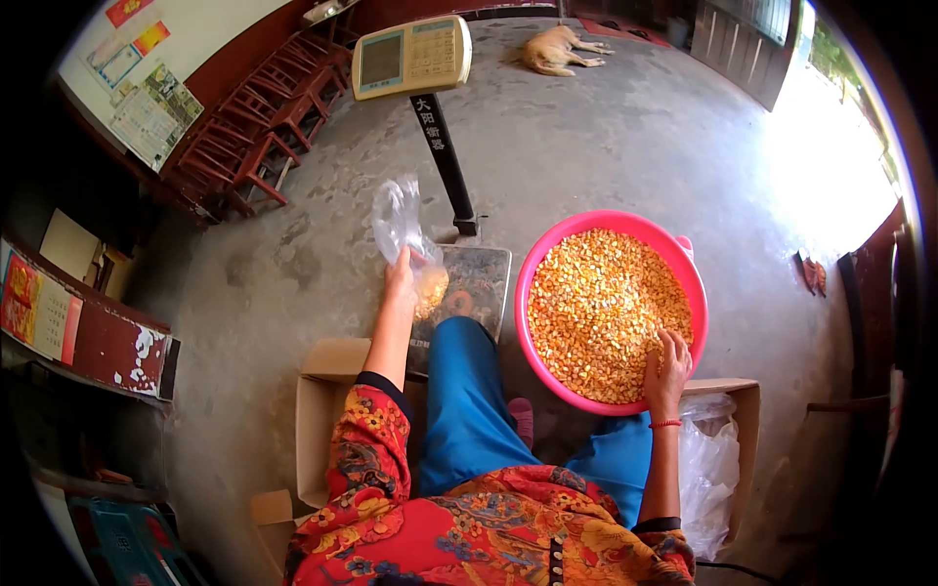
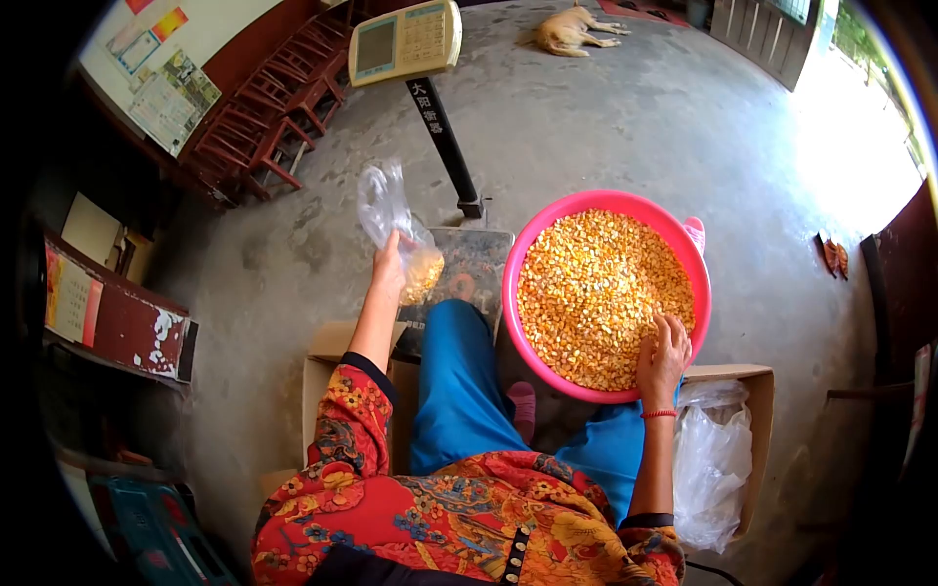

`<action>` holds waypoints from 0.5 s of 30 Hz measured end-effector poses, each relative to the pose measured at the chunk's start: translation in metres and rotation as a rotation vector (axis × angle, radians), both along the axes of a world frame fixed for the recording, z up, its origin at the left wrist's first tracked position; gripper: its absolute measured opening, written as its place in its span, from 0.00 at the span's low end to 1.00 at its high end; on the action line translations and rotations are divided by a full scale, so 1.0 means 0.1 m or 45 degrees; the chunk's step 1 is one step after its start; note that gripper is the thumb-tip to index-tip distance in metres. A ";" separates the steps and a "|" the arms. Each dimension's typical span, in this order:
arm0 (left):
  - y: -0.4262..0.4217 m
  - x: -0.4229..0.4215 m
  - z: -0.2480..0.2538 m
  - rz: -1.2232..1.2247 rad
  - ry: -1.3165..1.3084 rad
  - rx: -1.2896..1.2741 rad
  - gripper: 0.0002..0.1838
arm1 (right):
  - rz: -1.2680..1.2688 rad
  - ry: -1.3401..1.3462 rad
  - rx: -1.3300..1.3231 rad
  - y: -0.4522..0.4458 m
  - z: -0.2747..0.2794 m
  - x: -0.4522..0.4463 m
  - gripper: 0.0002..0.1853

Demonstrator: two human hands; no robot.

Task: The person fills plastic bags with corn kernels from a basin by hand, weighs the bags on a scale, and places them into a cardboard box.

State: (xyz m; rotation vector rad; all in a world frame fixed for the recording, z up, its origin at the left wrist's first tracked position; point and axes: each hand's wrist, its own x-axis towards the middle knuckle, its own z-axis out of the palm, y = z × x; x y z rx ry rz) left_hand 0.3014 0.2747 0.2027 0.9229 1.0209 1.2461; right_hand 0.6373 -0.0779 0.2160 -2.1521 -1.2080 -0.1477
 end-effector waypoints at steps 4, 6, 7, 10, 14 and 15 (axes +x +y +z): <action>0.10 -0.33 -0.77 0.045 0.293 -0.052 0.12 | -0.018 0.011 0.043 -0.01 0.06 -0.07 0.19; 0.10 -0.41 -1.02 0.063 0.319 -0.124 0.11 | -0.063 -0.027 0.031 0.00 0.05 -0.10 0.19; 0.11 -0.46 -1.19 0.087 0.346 -0.197 0.11 | -0.059 -0.030 0.027 0.00 0.05 -0.10 0.19; 0.18 -0.55 -1.62 0.168 0.406 -0.247 0.08 | -0.074 -0.013 0.017 0.01 0.07 -0.13 0.20; 0.13 -0.50 -1.70 0.289 0.387 -0.324 0.07 | -0.047 -0.026 0.001 0.02 0.10 -0.14 0.20; 0.15 -0.50 -1.75 0.307 0.393 -0.335 0.07 | -0.052 -0.028 -0.002 0.02 0.09 -0.15 0.20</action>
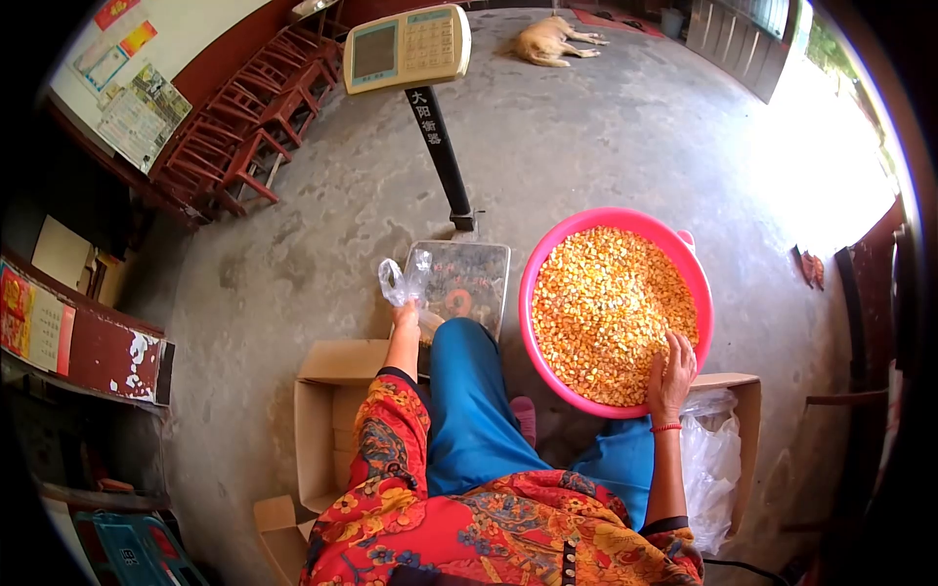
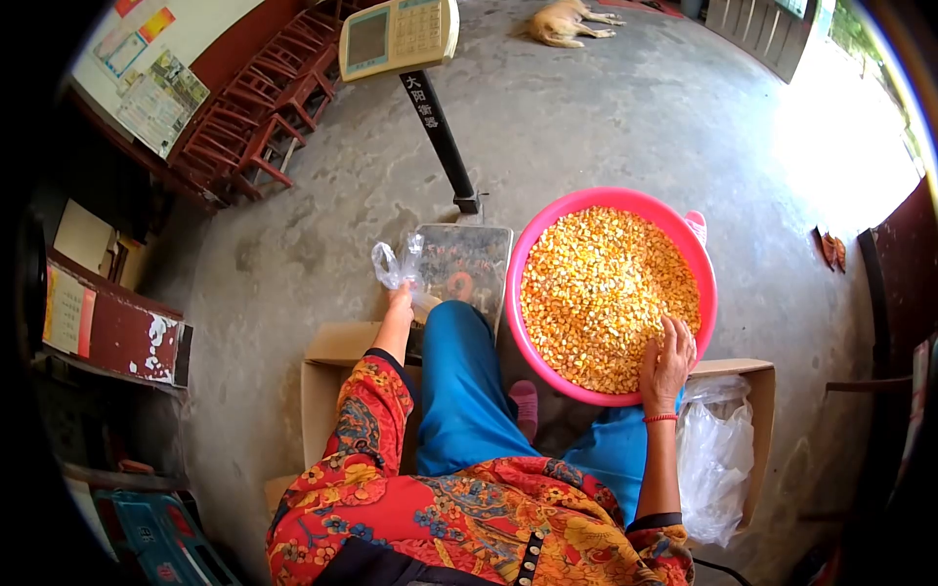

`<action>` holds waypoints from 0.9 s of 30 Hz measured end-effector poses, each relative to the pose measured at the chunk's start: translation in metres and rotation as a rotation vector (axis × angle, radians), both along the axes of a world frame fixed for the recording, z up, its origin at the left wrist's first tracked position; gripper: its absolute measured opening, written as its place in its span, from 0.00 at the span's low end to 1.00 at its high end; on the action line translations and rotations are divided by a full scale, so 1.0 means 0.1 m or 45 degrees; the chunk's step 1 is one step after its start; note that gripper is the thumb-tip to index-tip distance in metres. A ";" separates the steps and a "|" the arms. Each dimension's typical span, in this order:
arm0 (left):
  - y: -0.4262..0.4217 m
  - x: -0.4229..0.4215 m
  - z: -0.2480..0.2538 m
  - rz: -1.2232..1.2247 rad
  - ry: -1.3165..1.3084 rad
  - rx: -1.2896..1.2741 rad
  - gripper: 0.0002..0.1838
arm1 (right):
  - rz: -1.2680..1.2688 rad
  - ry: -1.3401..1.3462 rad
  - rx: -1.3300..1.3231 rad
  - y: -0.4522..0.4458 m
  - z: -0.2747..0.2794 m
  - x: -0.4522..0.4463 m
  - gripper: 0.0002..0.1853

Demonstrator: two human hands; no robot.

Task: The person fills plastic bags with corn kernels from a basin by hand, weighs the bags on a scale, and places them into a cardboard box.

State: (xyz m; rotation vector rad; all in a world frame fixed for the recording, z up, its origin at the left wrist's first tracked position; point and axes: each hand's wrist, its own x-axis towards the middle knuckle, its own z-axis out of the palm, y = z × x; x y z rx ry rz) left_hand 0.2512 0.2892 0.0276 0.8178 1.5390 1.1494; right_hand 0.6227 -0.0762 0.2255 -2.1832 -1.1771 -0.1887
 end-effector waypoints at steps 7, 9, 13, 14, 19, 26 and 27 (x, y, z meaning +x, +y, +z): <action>-0.13 0.21 0.47 -0.172 0.155 0.188 0.29 | -0.015 -0.012 -0.002 0.00 -0.02 0.01 0.22; -0.11 0.38 0.74 -0.108 0.754 0.315 0.35 | -0.015 -0.005 0.003 0.00 -0.01 0.01 0.22; -0.39 0.85 1.42 -0.060 0.969 0.934 0.31 | -0.033 0.000 0.003 -0.04 -0.05 0.02 0.21; -0.45 0.94 1.45 -0.110 0.862 1.022 0.28 | -0.042 0.007 0.011 -0.02 -0.07 0.03 0.21; -1.01 1.16 1.06 -0.813 0.728 0.833 0.08 | -0.030 0.003 0.039 -0.03 -0.08 0.04 0.20; -1.11 1.23 1.18 -1.203 1.052 0.533 0.10 | -0.027 -0.057 0.031 -0.04 -0.11 0.05 0.19; -1.12 1.25 1.20 -1.186 1.024 0.564 0.10 | -0.032 -0.054 0.016 -0.03 -0.09 0.04 0.20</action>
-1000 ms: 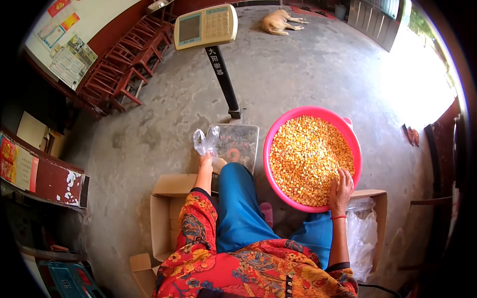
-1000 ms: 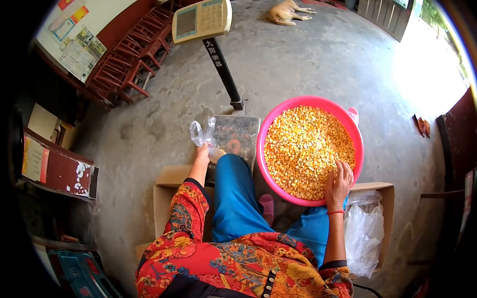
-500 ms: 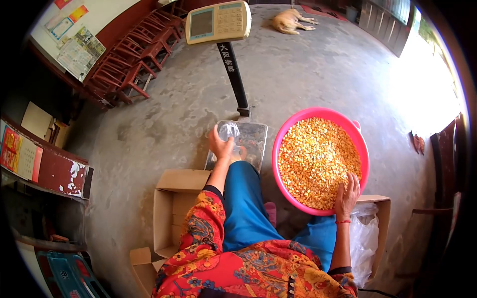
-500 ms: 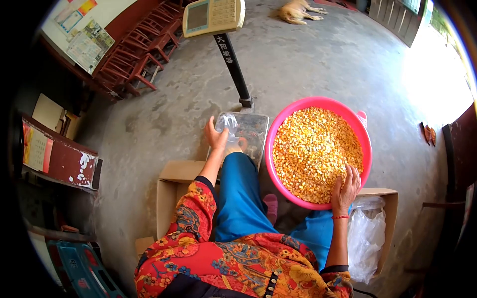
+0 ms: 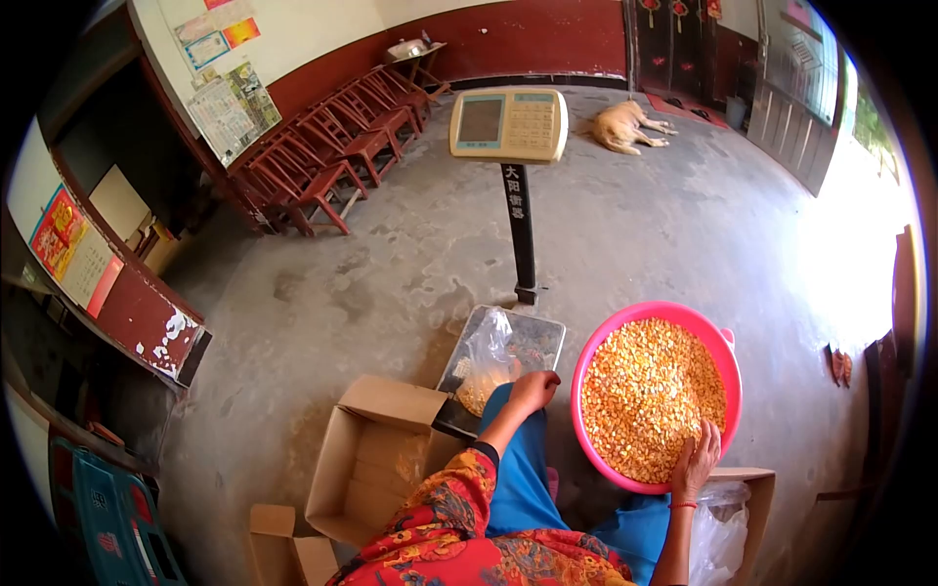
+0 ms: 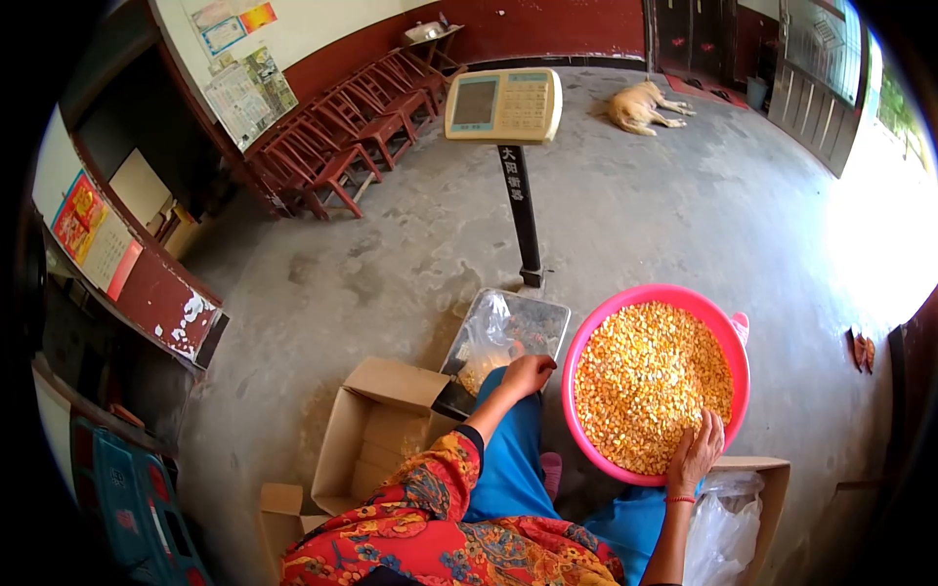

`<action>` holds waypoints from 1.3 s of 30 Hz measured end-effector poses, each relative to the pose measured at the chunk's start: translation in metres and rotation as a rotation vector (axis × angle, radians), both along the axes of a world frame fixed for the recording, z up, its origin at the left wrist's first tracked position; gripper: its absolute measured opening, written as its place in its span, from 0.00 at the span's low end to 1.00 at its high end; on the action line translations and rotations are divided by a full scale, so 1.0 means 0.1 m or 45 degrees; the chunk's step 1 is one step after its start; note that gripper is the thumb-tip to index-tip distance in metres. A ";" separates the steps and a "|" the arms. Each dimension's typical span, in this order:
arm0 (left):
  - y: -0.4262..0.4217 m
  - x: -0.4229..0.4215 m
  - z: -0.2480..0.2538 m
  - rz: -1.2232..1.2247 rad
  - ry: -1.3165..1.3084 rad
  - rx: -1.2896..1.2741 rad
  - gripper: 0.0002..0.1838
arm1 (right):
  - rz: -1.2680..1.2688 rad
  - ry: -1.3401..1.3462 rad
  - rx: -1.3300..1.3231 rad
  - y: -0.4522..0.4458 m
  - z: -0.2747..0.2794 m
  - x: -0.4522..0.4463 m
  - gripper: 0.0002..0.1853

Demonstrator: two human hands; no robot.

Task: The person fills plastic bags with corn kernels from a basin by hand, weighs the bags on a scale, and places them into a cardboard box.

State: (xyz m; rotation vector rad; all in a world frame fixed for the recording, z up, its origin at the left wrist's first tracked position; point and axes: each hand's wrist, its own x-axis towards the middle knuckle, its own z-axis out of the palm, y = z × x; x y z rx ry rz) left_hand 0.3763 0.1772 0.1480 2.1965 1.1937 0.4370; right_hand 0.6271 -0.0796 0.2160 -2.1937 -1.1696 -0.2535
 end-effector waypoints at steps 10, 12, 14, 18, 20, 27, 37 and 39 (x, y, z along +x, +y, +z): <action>-0.10 0.31 -0.01 0.065 -0.301 0.058 0.11 | -0.014 0.001 -0.020 0.03 0.01 -0.02 0.19; -0.12 0.35 0.06 0.174 -0.463 -0.091 0.16 | -0.019 0.014 -0.034 0.01 0.00 -0.02 0.19; -0.04 0.37 -0.08 0.255 -0.535 0.153 0.21 | -0.028 0.011 -0.034 0.01 0.00 -0.02 0.19; 0.12 0.25 -0.12 0.582 -0.656 0.472 0.36 | -0.044 0.050 -0.033 0.01 0.03 -0.05 0.20; 0.29 0.08 -0.28 0.756 -0.743 0.525 0.40 | -0.064 0.059 -0.033 0.00 0.04 -0.05 0.21; 0.66 -0.59 -0.36 1.299 -0.483 0.198 0.59 | -0.085 0.077 -0.041 0.01 0.05 -0.05 0.22; 1.11 -0.66 -0.92 1.233 -0.027 -0.166 0.71 | -0.068 0.039 -0.076 0.03 0.13 -0.08 0.22; 1.05 -0.63 -0.75 1.143 -0.070 -0.287 0.73 | -0.065 0.015 -0.083 0.03 0.11 -0.06 0.22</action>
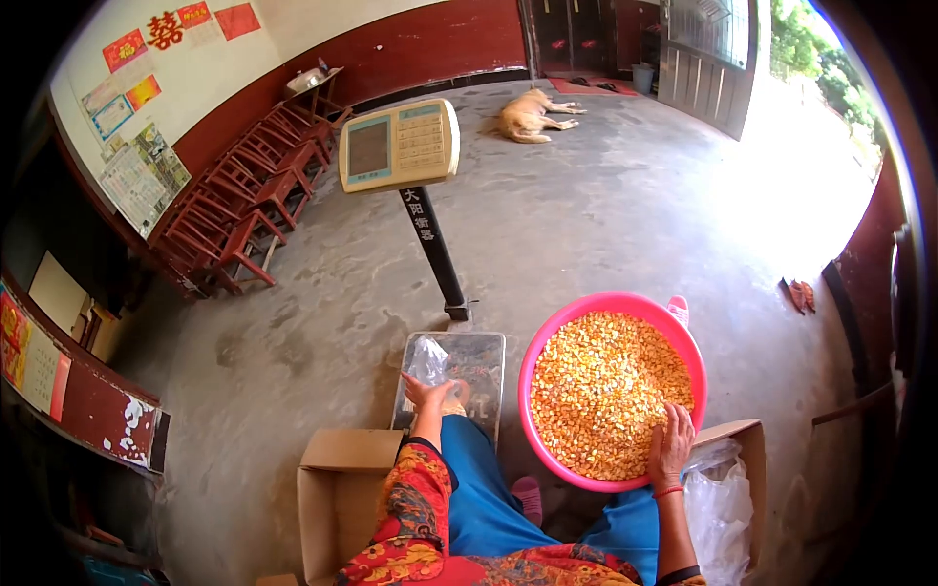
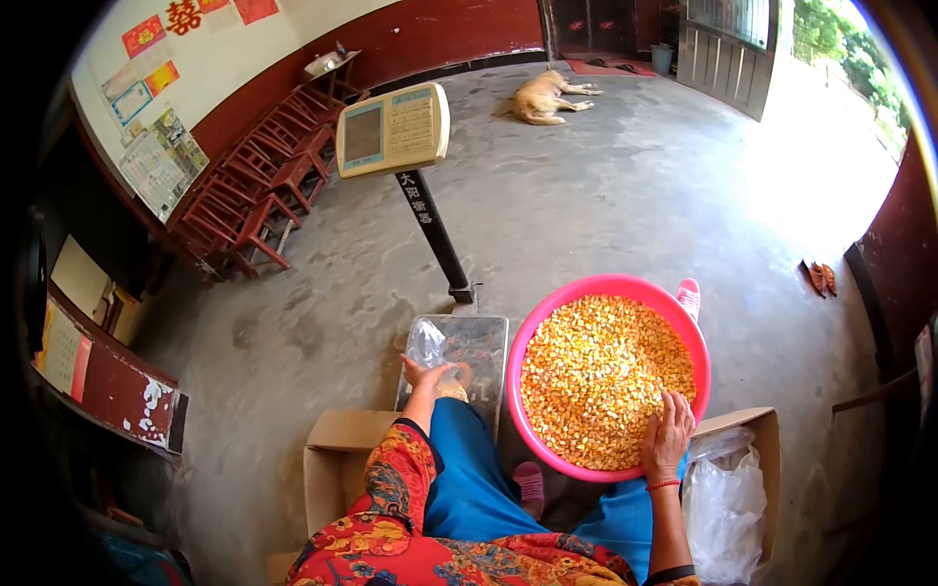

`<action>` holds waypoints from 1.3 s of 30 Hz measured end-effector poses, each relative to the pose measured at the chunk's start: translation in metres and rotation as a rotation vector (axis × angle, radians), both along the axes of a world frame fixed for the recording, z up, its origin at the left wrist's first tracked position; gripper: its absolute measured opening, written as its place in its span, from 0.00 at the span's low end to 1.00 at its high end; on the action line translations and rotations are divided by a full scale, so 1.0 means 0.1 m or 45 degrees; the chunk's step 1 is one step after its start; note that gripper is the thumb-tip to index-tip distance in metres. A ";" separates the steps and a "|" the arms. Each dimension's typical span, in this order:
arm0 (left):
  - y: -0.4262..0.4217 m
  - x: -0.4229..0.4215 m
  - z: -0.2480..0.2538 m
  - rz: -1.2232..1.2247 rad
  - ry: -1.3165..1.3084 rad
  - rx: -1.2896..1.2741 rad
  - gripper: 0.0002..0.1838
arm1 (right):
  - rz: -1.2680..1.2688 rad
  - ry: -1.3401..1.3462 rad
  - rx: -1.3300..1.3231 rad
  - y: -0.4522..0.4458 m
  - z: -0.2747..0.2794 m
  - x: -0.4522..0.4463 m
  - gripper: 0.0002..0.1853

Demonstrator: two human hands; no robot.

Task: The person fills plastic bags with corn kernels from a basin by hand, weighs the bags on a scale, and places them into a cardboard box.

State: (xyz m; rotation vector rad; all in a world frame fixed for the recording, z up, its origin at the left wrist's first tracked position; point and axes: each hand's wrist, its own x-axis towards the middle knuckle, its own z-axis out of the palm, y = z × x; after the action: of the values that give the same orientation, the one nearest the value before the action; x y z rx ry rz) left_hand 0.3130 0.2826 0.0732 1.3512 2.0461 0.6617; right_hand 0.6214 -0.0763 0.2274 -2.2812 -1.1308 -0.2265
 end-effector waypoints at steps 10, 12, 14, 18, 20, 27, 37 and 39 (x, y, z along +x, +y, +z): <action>0.11 -0.07 -0.42 -0.276 -0.358 -0.167 0.14 | 0.014 0.043 -0.062 0.05 0.02 0.00 0.21; 0.09 -0.08 -0.37 -0.235 -0.367 -0.127 0.12 | 0.025 0.002 -0.040 0.03 -0.01 0.00 0.19; 0.08 -0.09 -0.40 -0.246 -0.645 0.073 0.11 | 0.032 0.029 -0.075 0.02 -0.01 0.00 0.18; 0.01 -0.05 -0.19 -0.143 -0.982 0.094 0.14 | 0.051 0.021 -0.051 0.03 -0.01 0.00 0.16; -0.04 -0.03 -0.15 -0.395 -1.004 0.211 0.17 | 0.060 0.018 -0.062 0.02 -0.02 0.01 0.15; 0.03 0.07 -0.26 -0.245 -0.031 -0.073 0.20 | 0.138 -0.074 0.011 0.03 -0.16 0.09 0.11; -0.04 -0.28 0.01 0.541 -1.515 0.213 0.12 | 0.166 -0.083 -0.030 0.03 -0.09 0.06 0.10; -0.05 -0.44 0.17 0.653 -1.526 0.208 0.11 | 0.164 -0.102 -0.028 0.03 -0.07 0.06 0.10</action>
State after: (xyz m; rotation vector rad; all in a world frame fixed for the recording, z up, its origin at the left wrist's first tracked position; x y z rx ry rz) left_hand 0.2687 0.2773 0.0898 0.2420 1.2847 1.4325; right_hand 0.6278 -0.0737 0.2200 -2.2258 -1.3217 -0.2579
